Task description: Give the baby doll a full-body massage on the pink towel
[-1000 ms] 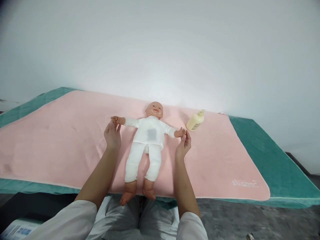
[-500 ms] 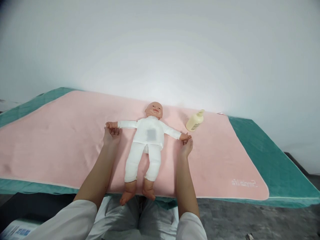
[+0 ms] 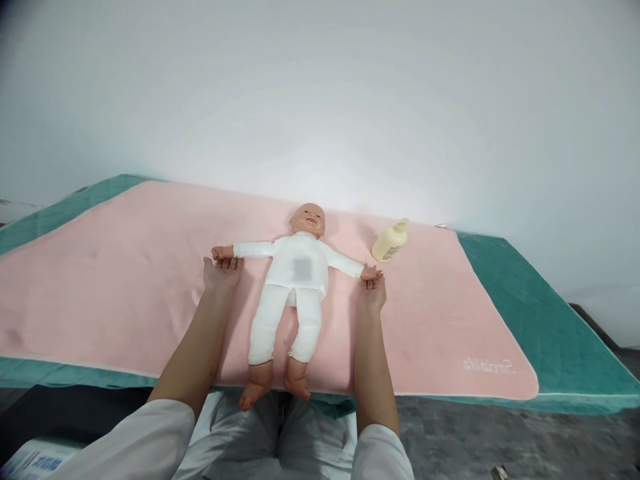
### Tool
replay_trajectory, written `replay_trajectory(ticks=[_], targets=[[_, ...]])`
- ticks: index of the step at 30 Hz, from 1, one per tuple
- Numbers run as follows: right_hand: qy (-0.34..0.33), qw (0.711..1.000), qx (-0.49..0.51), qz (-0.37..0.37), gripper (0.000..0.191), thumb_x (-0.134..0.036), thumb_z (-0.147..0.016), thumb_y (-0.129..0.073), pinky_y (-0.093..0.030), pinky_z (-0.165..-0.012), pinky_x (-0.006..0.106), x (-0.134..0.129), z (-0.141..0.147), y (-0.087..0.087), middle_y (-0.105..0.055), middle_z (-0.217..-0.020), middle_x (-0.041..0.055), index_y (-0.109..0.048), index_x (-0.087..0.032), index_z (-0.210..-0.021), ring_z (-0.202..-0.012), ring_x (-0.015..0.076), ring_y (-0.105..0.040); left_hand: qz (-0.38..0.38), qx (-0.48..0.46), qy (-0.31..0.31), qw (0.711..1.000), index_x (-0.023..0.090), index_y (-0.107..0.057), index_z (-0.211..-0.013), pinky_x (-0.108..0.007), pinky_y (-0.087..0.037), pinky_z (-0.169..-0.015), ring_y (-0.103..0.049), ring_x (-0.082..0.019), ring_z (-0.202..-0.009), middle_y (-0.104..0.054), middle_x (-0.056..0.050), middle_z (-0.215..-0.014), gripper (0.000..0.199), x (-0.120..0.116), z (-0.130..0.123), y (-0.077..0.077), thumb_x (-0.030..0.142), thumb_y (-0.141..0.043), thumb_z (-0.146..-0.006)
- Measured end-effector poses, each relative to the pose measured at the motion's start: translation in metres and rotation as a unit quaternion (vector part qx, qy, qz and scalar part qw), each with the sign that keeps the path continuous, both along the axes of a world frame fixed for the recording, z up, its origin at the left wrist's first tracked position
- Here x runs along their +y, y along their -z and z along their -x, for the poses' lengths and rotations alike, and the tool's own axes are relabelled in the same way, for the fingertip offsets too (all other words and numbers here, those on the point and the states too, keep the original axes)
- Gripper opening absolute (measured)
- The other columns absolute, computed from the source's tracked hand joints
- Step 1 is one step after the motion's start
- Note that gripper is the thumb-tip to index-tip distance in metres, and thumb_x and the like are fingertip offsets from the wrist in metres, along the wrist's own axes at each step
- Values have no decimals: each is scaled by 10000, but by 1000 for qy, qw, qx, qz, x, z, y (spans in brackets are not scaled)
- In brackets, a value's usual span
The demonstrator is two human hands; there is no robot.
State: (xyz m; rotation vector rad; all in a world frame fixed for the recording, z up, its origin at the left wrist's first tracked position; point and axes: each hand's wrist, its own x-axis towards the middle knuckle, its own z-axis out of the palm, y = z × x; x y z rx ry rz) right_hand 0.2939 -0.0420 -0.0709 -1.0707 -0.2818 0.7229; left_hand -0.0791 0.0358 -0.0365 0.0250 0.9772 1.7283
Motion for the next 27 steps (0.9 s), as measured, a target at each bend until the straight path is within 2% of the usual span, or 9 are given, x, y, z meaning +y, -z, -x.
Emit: replay_trajectory(ticks=[4,8,10,12,16,19,23,25,27], targets=[[7,1000,-1,-24,419,-390,-722,-744,-501,-1078,366,-4,7,-8,-604,-1260,95,-572,-173,-1037,-1214,194,-602,-40,35,-11,999,229,-571,-828,-259,-551,-806,-629,-138,-806,-595,-42,-821,235,-8,-6,-4,441,-574,-928],[36,999,-30,-7,501,-407,-681,-779,-536,-1011,345,-6,11,-13,-629,-1224,100,-577,-149,-1059,-1144,194,-635,-124,86,12,989,224,-562,-786,-208,-519,-681,-540,-86,-595,-469,49,-624,193,-14,-9,-7,313,-724,-838],[53,997,-60,20,549,-439,-694,-767,-545,-986,355,-8,13,-16,-641,-1204,107,-571,-139,-1110,-1111,200,-650,-148,130,-5,980,212,-592,-842,-200,-513,-728,-577,-73,-654,-516,52,-677,179,-17,-12,-10,292,-749,-810],[69,993,-90,31,586,-460,-710,-758,-537,-991,352,-9,18,-22,-641,-1214,106,-569,-143,-1166,-1116,201,-647,-138,168,-57,974,185,-614,-903,-228,-510,-835,-626,-85,-784,-591,24,-786,215,-19,-17,-15,273,-768,-782],[97,980,-174,-10,564,-448,-767,-725,-495,-1048,370,-14,33,-37,-620,-1279,110,-572,-163,-1229,-1166,203,-621,-143,246,-107,953,155,-637,-912,-329,-489,-970,-656,-147,-956,-670,-33,-914,268,-26,-30,-25,260,-804,-731],[109,965,-233,-45,532,-411,-795,-705,-485,-1062,414,-16,45,-41,-613,-1285,125,-567,-157,-1242,-1194,215,-606,-210,315,-94,921,162,-660,-962,-396,-502,-987,-668,-203,-1041,-708,-83,-1051,302,-34,-40,-30,295,-805,-733],[90,934,-331,-101,455,-348,-831,-680,-534,-1005,446,-18,54,-35,-625,-1226,123,-576,-165,-1234,-1169,225,-626,-274,397,-44,875,172,-677,-1038,-472,-491,-1024,-672,-252,-1098,-720,-114,-1115,337,-45,-48,-27,320,-789,-757],[79,892,-423,-135,394,-306,-847,-669,-566,-963,444,-21,57,-31,-644,-1173,106,-596,-188,-1216,-1132,220,-645,-298,464,-20,834,190,-691,-1053,-502,-437,-1089,-676,-251,-1103,-732,-104,-1105,312,-48,-51,-23,309,-773,-776],[76,831,-527,-159,352,-251,-854,-662,-594,-922,426,-24,60,-30,-670,-1123,94,-617,-211,-1201,-1085,211,-664,-334,536,-2,775,216,-696,-1068,-516,-401,-1122,-693,-242,-1072,-745,-78,-1083,303,-50,-52,-19,296,-765,-784]])
